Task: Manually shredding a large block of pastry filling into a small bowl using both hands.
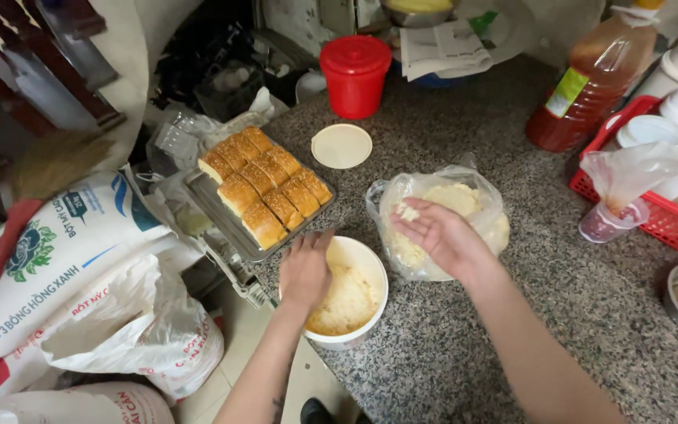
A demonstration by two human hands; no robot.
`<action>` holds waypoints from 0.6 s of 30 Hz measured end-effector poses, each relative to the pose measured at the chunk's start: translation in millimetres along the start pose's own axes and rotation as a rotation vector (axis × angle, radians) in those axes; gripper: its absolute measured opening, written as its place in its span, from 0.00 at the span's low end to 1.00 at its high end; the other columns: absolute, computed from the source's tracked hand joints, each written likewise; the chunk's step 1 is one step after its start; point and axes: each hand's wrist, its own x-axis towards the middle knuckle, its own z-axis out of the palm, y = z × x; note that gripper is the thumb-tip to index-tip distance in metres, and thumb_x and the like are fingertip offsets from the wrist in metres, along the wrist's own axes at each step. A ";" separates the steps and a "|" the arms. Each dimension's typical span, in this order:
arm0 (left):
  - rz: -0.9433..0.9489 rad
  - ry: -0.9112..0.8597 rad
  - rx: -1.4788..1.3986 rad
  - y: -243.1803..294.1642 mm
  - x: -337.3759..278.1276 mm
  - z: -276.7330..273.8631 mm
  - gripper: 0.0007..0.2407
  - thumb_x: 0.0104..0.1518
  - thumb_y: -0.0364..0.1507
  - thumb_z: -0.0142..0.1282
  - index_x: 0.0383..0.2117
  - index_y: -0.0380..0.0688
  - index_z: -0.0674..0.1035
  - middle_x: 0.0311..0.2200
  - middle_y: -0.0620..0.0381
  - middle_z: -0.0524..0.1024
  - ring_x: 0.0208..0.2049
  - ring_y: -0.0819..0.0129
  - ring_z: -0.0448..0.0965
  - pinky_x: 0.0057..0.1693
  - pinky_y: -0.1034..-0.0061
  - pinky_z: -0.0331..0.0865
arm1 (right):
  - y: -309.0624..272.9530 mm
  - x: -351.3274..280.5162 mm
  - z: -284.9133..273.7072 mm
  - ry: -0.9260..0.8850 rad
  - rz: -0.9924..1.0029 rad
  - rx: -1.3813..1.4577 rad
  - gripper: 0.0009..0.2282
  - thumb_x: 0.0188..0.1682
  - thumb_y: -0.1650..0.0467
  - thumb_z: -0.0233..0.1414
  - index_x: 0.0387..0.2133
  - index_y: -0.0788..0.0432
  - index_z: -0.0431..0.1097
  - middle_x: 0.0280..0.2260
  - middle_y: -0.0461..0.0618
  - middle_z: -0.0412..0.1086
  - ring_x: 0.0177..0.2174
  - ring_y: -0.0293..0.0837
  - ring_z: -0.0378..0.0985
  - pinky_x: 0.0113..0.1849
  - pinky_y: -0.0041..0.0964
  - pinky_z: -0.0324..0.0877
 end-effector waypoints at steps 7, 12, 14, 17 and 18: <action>0.036 0.100 -0.600 -8.0 0.2 -17.3 0.17 0.60 0.24 0.47 0.54 0.54 0.81 0.52 0.57 0.78 0.57 0.52 0.74 0.63 0.61 0.66 | 41.0 -20.5 39.0 -0.112 0.050 -0.076 0.14 0.53 0.77 0.49 0.52 0.68 0.68 0.40 0.57 0.68 0.45 0.59 0.79 0.54 0.54 0.73; 0.057 0.259 -1.063 6.6 -30.3 -28.8 0.11 0.65 0.26 0.48 0.48 0.45 0.83 0.40 0.48 0.82 0.46 0.52 0.82 0.57 0.59 0.72 | 89.4 -3.4 37.9 -0.149 0.066 -0.163 0.17 0.52 0.79 0.49 0.55 0.67 0.67 0.42 0.60 0.71 0.39 0.52 0.81 0.47 0.46 0.79; 0.105 0.272 -1.013 6.6 -32.9 -22.0 0.10 0.62 0.26 0.52 0.46 0.45 0.84 0.38 0.47 0.82 0.44 0.48 0.82 0.54 0.58 0.74 | 100.3 -3.2 42.3 -0.130 0.048 -0.225 0.18 0.51 0.79 0.49 0.56 0.63 0.67 0.44 0.58 0.71 0.40 0.50 0.80 0.45 0.43 0.79; 0.144 0.270 -0.908 1.4 -30.4 -2.1 0.09 0.57 0.26 0.58 0.42 0.46 0.85 0.35 0.47 0.82 0.40 0.45 0.82 0.49 0.59 0.75 | 124.9 11.0 28.0 -0.131 -0.046 -0.410 0.20 0.50 0.78 0.51 0.57 0.59 0.66 0.46 0.57 0.71 0.40 0.44 0.78 0.41 0.35 0.79; 0.132 0.257 -0.855 -1.1 -29.6 6.4 0.08 0.56 0.25 0.59 0.39 0.47 0.86 0.34 0.48 0.82 0.38 0.45 0.82 0.47 0.59 0.76 | 135.1 16.9 19.6 -0.152 -0.121 -0.536 0.21 0.49 0.79 0.51 0.58 0.59 0.65 0.46 0.57 0.72 0.38 0.41 0.77 0.39 0.31 0.78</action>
